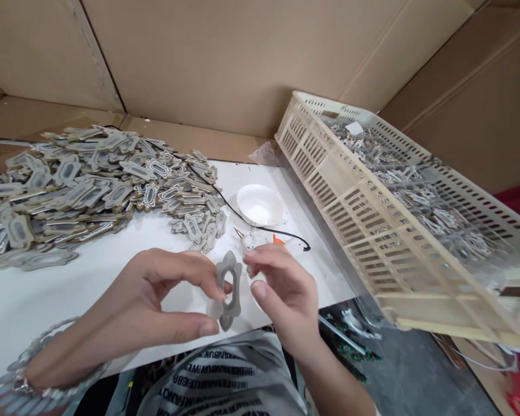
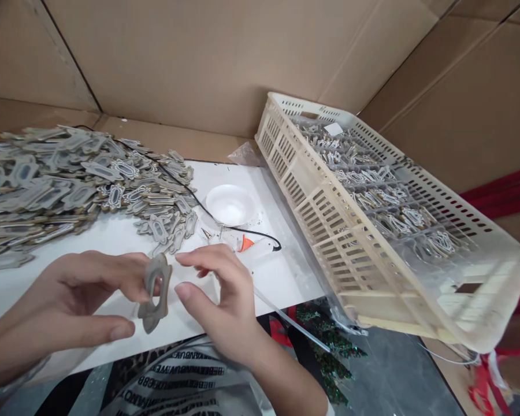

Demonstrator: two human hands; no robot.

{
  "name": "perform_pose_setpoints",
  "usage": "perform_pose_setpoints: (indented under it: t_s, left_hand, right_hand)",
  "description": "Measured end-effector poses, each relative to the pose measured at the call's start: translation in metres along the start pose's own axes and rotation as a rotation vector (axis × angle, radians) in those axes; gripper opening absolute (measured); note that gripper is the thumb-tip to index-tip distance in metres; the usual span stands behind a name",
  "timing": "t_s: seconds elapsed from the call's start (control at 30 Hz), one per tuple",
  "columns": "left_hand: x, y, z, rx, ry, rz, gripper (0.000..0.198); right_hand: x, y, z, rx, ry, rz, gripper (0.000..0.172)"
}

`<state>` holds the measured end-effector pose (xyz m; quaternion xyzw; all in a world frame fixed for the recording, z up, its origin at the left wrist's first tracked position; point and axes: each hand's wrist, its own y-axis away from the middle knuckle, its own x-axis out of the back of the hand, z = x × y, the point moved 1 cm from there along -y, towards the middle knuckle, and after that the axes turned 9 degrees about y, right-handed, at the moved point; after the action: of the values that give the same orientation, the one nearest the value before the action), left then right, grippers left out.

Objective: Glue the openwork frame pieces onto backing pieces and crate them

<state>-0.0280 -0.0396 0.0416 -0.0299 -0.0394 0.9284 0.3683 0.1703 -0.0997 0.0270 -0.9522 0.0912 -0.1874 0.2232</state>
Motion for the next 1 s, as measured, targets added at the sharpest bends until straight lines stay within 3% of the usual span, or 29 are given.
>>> perform_pose_setpoints:
  t_s: [0.1, 0.2, 0.37, 0.5, 0.6, 0.73, 0.83, 1.0]
  left_hand:
    - [-0.001, 0.000, 0.001, 0.000, 0.011, -0.038, 0.014]
    - [-0.003, 0.001, 0.000, -0.017, 0.067, -0.054, 0.015]
    - [-0.001, 0.002, -0.006, -0.037, 0.092, -0.064, 0.017]
    - [-0.002, 0.004, -0.003, -0.033, 0.018, 0.001, 0.014]
    - [-0.007, 0.009, 0.004, -0.086, -0.213, 0.203, 0.010]
    - [-0.019, 0.019, 0.014, -0.279, -0.686, 0.471, 0.006]
    - [-0.028, 0.021, 0.022, -0.394, -0.828, 0.515, 0.005]
    - [-0.032, 0.018, 0.028, -0.453, -0.795, 0.479, 0.010]
  right_hand:
    - [-0.012, -0.006, 0.005, -0.301, -0.466, -0.276, 0.047]
    - [-0.022, -0.008, 0.011, -0.466, -0.707, -0.428, 0.054]
    - [-0.033, -0.010, 0.023, -0.416, -0.794, -0.511, 0.050]
    - [-0.035, -0.013, 0.028, -0.332, -0.840, -0.433, 0.045]
    - [-0.033, -0.011, 0.027, -0.260, -0.720, -0.279, 0.040]
    - [-0.030, -0.004, 0.022, -0.154, -0.676, -0.145, 0.030]
    - [-0.029, 0.000, 0.018, -0.093, -0.701, -0.143, 0.038]
    - [-0.029, 0.002, 0.017, -0.113, -0.739, -0.123, 0.042]
